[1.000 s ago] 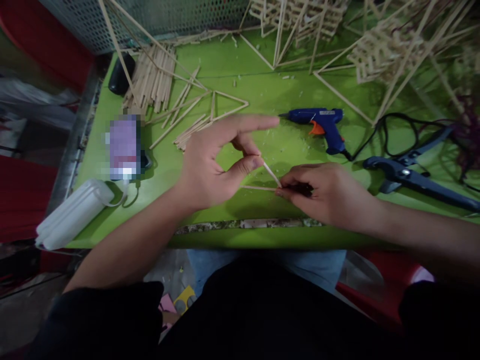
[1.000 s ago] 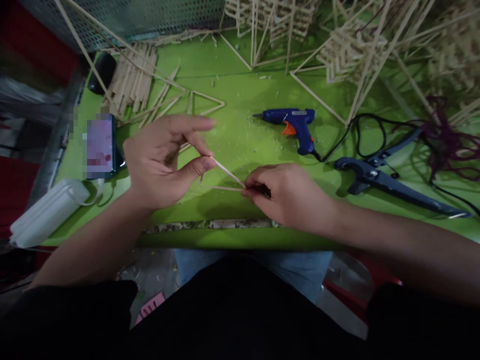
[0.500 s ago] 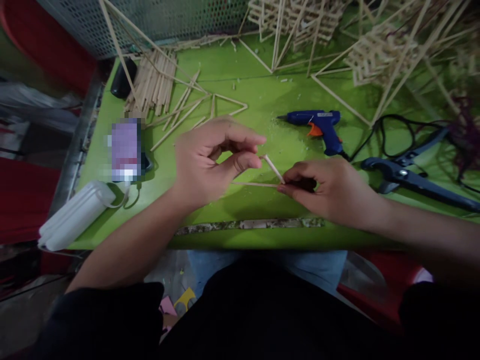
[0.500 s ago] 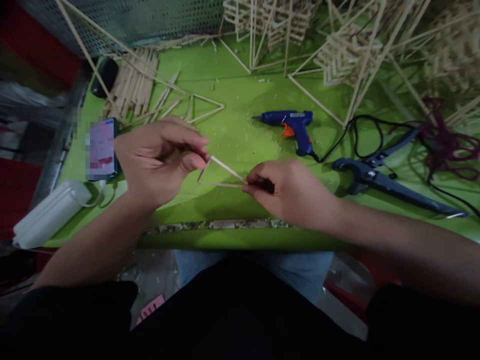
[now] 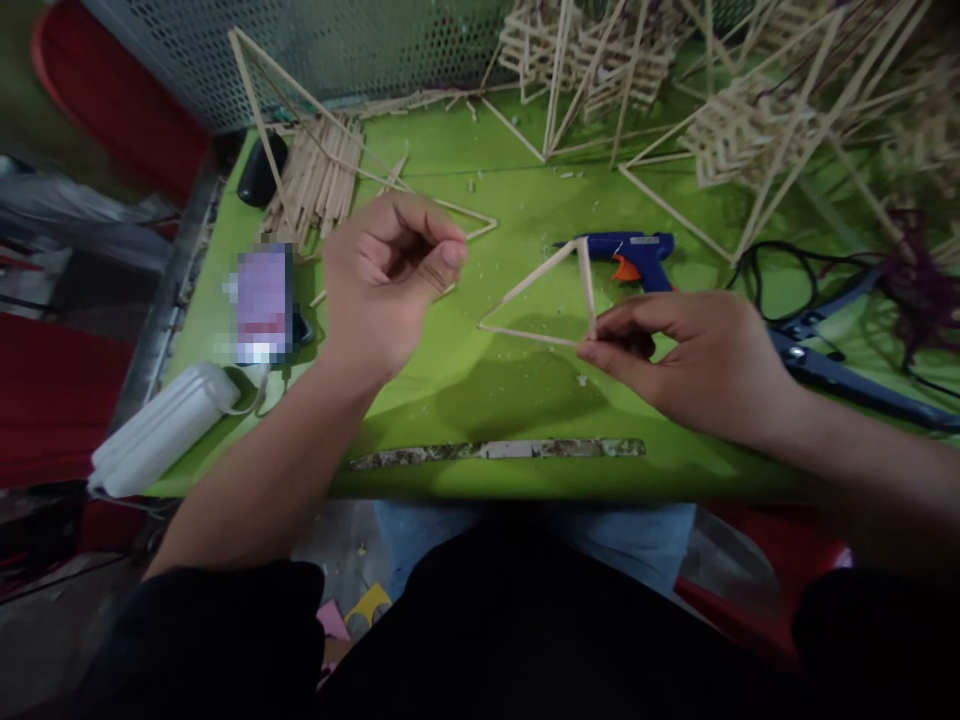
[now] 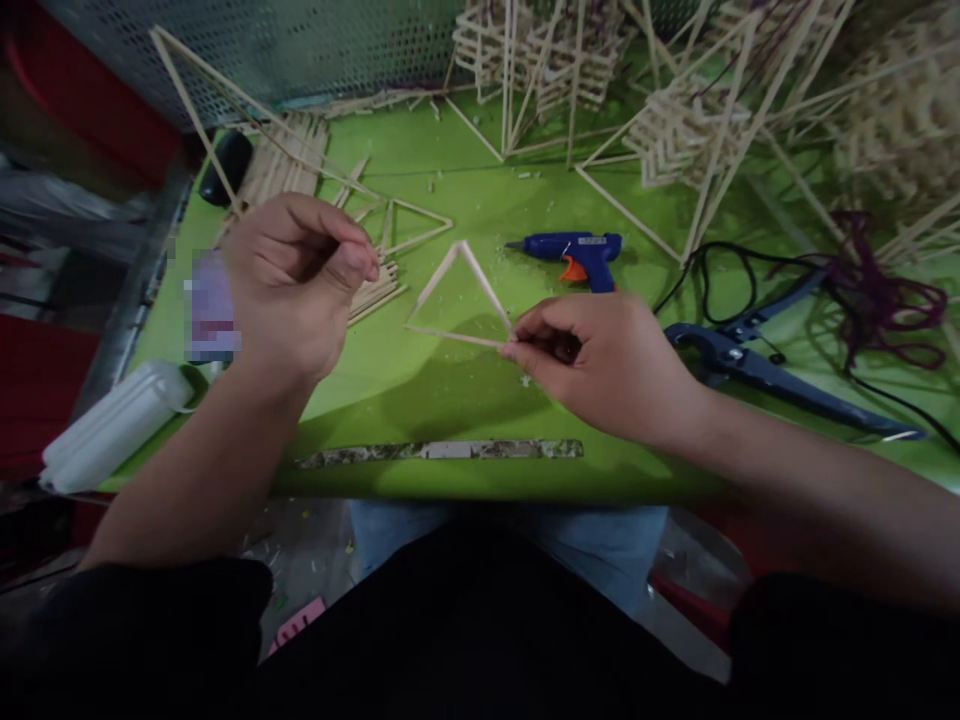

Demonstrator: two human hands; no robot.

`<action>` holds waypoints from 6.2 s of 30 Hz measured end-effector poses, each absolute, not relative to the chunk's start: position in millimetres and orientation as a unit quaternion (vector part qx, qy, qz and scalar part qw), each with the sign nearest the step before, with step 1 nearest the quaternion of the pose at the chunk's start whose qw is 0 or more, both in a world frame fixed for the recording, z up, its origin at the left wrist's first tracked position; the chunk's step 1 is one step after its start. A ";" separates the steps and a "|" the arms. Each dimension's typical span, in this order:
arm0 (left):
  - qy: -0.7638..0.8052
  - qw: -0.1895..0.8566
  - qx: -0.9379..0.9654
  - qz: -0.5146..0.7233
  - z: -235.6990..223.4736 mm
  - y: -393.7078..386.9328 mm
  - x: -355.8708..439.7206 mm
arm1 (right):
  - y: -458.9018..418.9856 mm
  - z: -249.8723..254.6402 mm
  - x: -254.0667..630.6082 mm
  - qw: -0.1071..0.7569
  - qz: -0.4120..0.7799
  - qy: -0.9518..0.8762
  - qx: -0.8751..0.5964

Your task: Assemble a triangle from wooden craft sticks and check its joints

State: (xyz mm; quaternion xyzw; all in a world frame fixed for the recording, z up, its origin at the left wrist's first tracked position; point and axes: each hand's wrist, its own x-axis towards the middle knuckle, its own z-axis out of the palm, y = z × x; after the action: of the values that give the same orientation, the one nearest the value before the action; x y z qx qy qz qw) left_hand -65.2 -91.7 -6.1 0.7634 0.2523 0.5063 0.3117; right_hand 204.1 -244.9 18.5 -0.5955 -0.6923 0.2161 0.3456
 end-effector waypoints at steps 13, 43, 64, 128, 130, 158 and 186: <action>0.256 0.495 0.711 0.428 -7.2 -92.1 -63.1 | -240.4 35.0 215.4 0.405 0.132 -0.664 -0.614; 0.241 0.313 0.811 0.432 -1.2 -118.2 -59.1 | -242.2 34.0 218.3 0.379 0.146 -0.660 -0.632; 0.259 0.278 0.803 0.460 -6.2 -124.1 -54.1 | -242.2 24.6 212.6 0.368 0.111 -0.681 -0.624; 0.111 0.292 0.804 0.505 -18.9 -112.6 -57.8 | -245.3 34.6 210.6 0.440 0.109 -0.687 -0.568; 0.125 0.332 0.793 0.494 -14.3 -117.4 -55.6 | -245.7 34.6 209.8 0.450 0.093 -0.683 -0.568; 0.231 0.486 0.753 0.378 9.9 -125.3 -53.8 | -250.6 34.6 210.2 0.424 0.054 -0.660 -0.618; 0.220 0.481 0.737 0.420 8.3 -130.6 -51.4 | -249.7 38.5 209.5 0.431 0.051 -0.662 -0.611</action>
State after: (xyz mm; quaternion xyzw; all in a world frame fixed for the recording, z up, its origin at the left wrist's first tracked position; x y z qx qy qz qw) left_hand -51.4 -130.6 8.3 0.7375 0.2201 0.4200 0.4809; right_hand 209.5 -249.7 38.5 -0.6115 -0.6619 0.0505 0.4306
